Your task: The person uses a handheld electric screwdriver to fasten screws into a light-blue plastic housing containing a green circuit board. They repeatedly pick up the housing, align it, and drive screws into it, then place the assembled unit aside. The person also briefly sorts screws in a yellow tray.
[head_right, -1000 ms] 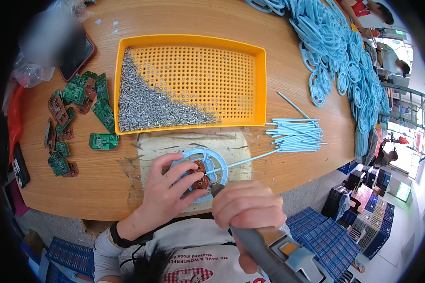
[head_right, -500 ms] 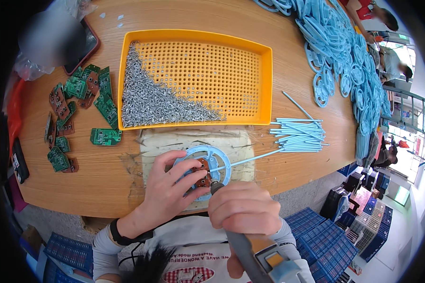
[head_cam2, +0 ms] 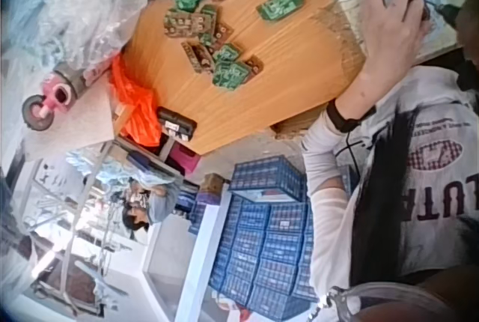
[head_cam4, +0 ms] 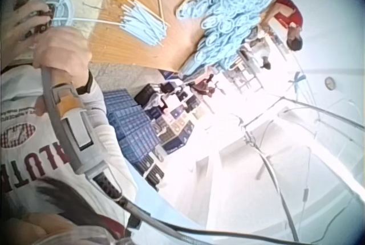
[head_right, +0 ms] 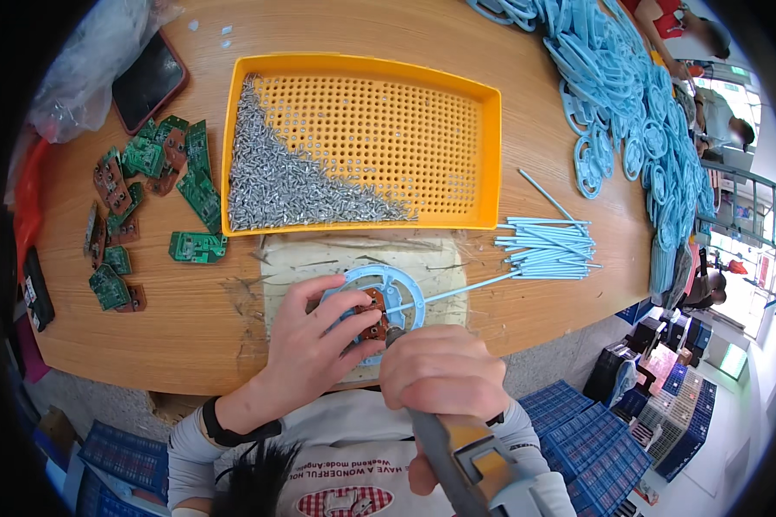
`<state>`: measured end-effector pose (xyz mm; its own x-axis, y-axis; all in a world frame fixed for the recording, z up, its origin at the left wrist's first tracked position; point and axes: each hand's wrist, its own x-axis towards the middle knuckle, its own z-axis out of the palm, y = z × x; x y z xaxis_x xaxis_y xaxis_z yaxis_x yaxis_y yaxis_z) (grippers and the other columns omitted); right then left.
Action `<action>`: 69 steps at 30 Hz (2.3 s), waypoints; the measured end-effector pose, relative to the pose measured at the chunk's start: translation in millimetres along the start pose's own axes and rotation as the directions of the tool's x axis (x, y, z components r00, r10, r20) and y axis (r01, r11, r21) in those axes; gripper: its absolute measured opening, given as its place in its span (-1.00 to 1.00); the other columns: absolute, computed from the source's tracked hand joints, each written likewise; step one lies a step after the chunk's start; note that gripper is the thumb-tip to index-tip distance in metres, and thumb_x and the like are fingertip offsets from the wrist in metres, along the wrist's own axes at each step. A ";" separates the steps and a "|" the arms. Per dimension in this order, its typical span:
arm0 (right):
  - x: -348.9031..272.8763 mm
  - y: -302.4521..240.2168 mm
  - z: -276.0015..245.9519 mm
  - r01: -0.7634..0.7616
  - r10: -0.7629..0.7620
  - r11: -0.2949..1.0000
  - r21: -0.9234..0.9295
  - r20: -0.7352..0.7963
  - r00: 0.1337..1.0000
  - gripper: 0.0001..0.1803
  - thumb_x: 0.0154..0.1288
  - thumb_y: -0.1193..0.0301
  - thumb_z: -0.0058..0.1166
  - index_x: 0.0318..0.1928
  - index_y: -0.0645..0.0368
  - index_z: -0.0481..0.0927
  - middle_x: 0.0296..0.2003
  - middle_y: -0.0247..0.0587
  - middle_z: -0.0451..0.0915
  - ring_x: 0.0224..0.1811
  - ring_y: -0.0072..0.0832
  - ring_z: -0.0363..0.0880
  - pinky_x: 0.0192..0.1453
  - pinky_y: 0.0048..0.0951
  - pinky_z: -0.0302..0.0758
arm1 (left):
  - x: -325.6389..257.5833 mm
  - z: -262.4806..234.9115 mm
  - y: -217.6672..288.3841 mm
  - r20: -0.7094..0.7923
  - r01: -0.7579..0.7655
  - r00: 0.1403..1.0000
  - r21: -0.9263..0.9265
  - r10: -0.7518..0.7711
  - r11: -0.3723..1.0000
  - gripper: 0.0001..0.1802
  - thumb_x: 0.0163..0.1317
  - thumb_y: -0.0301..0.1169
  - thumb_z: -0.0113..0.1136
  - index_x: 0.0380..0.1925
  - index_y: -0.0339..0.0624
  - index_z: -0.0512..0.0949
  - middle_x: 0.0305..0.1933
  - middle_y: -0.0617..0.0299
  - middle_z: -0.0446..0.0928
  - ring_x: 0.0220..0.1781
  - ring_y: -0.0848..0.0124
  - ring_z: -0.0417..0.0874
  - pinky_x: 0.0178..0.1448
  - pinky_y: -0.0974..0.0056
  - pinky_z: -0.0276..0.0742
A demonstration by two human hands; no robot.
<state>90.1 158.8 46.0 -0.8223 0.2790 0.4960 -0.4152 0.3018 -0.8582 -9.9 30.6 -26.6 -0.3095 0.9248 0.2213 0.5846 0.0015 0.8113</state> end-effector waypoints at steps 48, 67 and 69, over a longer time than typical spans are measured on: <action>22.1 -8.7 -41.8 0.129 -0.089 0.988 0.085 -0.369 0.925 -0.35 0.20 -0.19 0.06 -0.23 0.18 0.23 -0.67 -0.29 0.42 -0.74 -0.49 0.38 -0.70 -0.53 0.38 | -21.4 -16.5 -3.9 0.292 -0.342 0.916 0.210 0.276 0.916 -0.50 0.07 -0.29 0.27 0.04 -0.23 0.53 0.21 0.13 0.45 0.26 0.21 0.45 0.25 0.14 0.37; -24.1 -14.9 11.1 0.091 -0.076 0.991 0.102 -0.140 0.987 -0.35 0.18 -0.13 0.15 -0.30 0.28 0.30 -0.69 -0.14 0.49 -0.74 -0.38 0.49 -0.65 -0.41 0.53 | -19.5 -9.0 -7.5 0.245 -0.440 0.887 0.194 0.391 0.877 -0.60 0.10 -0.42 0.22 -0.10 -0.52 0.55 0.10 -0.09 0.51 0.22 0.12 0.50 0.29 0.12 0.43; -23.9 -15.0 10.6 0.085 -0.071 0.991 0.103 -0.133 0.989 -0.35 0.17 -0.12 0.16 -0.30 0.28 0.30 -0.68 -0.14 0.50 -0.73 -0.38 0.50 -0.65 -0.40 0.53 | -19.7 -8.0 -7.3 0.238 -0.435 0.890 0.192 0.388 0.880 -0.60 0.09 -0.43 0.22 -0.10 -0.52 0.55 0.10 -0.10 0.51 0.22 0.12 0.50 0.29 0.12 0.43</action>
<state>111.9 137.9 45.6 -0.7317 0.3757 0.5687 -0.5213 0.2291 -0.8220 -14.0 9.3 -32.5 0.1299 0.9145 0.3832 0.7929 -0.3279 0.5137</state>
